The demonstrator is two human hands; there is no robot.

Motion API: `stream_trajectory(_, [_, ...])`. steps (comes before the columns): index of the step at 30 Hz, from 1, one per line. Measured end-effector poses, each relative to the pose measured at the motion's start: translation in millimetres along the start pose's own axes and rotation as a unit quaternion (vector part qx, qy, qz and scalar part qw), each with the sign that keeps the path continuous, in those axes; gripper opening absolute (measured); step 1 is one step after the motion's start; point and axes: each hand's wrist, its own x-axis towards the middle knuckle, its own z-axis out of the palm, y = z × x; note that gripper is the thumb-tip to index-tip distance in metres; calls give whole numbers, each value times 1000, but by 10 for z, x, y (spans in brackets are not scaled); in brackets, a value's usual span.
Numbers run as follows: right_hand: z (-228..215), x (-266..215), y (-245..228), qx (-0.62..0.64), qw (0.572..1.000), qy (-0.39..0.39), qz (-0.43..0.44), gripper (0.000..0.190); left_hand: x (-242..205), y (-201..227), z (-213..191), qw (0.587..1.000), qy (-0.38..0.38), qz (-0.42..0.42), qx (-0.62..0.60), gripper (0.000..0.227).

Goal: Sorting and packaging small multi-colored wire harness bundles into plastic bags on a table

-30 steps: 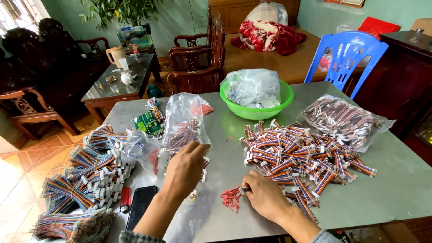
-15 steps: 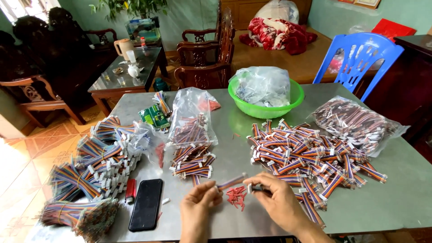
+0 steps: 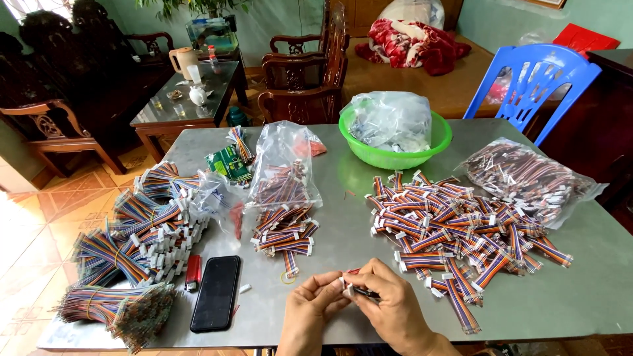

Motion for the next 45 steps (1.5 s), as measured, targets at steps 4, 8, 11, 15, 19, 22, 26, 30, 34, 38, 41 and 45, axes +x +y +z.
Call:
stream_trajectory(4, [63, -54, 36, 15, 999, 14, -39, 37, -58, 74, 29, 998, -55, -31, -18, 27])
stream_trajectory(8, [-29, 35, -96, 10, 998, -29, 49, 31, 8, -4, -17, 999, -33, -14, -22, 25])
stream_trajectory(11, [-133, 93, -78, -21, 987, -64, 143, 6, -16, 31, 47, 1000, 8, 14, -8, 26])
stream_trajectory(15, [-132, 52, 24, -98, 973, -136, 159, 25, 3, 1, 41, 999, 21, 17, 22, 26])
stream_trajectory(19, [-2, -17, 146, -161, 961, -150, 167, 26, 32, -76, 5, 1000, 11, 27, 6, 24])
stream_trajectory(22, [95, -46, 199, -165, 965, -138, 151, 20, 66, -141, -25, 998, -1, 51, 26, 26])
stream_trajectory(26, [140, -90, 249, -224, 962, -130, 81, 15, 62, -155, -26, 993, -18, 92, 76, 17])
stream_trajectory(30, [-47, 53, 53, -210, 964, -159, 44, 16, 66, -188, -34, 992, -21, 109, 65, 22])
stream_trajectory(34, [-321, 157, 51, -173, 968, -144, 108, 43, 81, -26, 11, 991, -49, 116, 31, 23])
stream_trajectory(38, [-623, 336, 302, -192, 956, -143, 168, 17, 140, 536, 129, 821, -38, 261, 507, 18])
stream_trajectory(41, [-810, 447, 491, -233, 940, -47, 245, 22, 446, 847, 60, 620, -19, 319, 716, 27])
stream_trajectory(45, [-659, 388, 641, -127, 963, -66, 226, 26, 810, 921, -79, 550, -32, 269, 790, 24])
